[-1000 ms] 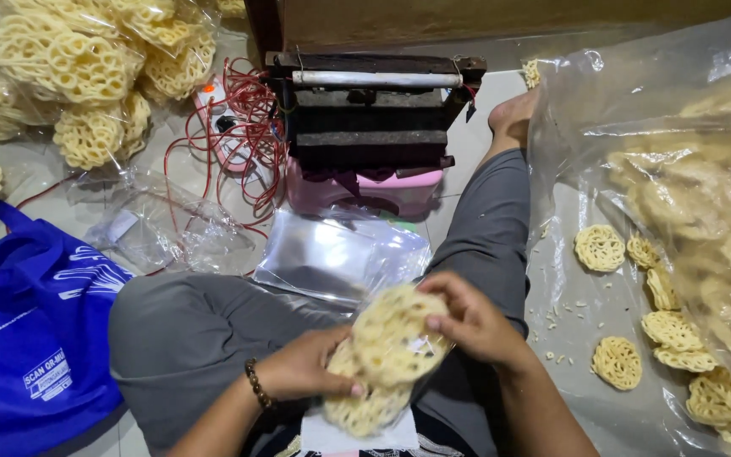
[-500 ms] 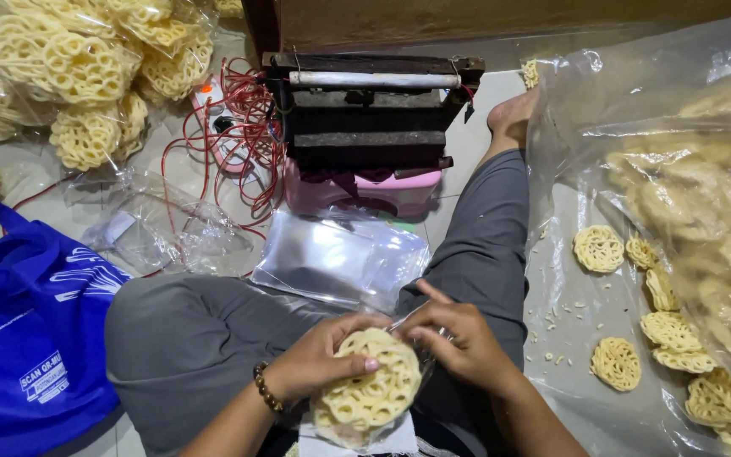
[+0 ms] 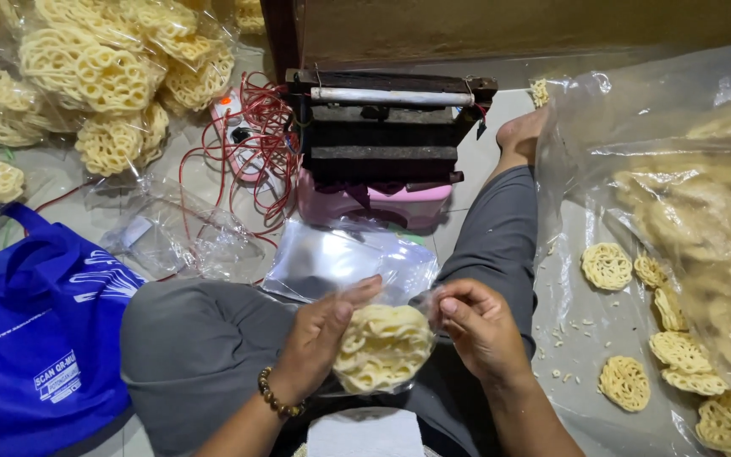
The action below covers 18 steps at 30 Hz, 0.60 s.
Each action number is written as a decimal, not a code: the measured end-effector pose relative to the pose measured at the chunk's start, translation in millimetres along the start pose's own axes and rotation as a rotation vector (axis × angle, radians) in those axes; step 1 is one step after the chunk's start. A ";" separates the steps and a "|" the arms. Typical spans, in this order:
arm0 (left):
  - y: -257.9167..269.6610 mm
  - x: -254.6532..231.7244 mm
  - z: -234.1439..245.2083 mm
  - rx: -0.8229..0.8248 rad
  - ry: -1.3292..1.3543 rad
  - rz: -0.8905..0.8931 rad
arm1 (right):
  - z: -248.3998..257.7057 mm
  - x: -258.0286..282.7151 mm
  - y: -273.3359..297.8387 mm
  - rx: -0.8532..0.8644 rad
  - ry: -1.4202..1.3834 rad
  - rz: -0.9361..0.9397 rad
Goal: Manually placing lattice-patterned crackers into small plastic bags for individual sale while sitting on the floor.
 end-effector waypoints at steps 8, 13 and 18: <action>-7.5 -42.1 13.5 -0.287 -0.028 0.047 | 3.3 12.8 -9.6 0.011 0.107 0.083; -15.8 -36.1 18.6 -0.277 -0.096 0.049 | 2.9 20.8 -8.3 -0.013 0.374 0.141; -21.7 -35.7 23.9 -0.303 -0.133 0.050 | -1.7 45.2 -6.2 -0.056 0.700 0.110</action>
Point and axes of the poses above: each hand's wrist, its own y-axis away from the middle knuckle, its own z-axis out of the back of the hand, x = y × z, the point moved 2 cm from there along -y, towards the middle knuckle, and after that the axes turned 10 degrees about y, right-handed, at the moved point
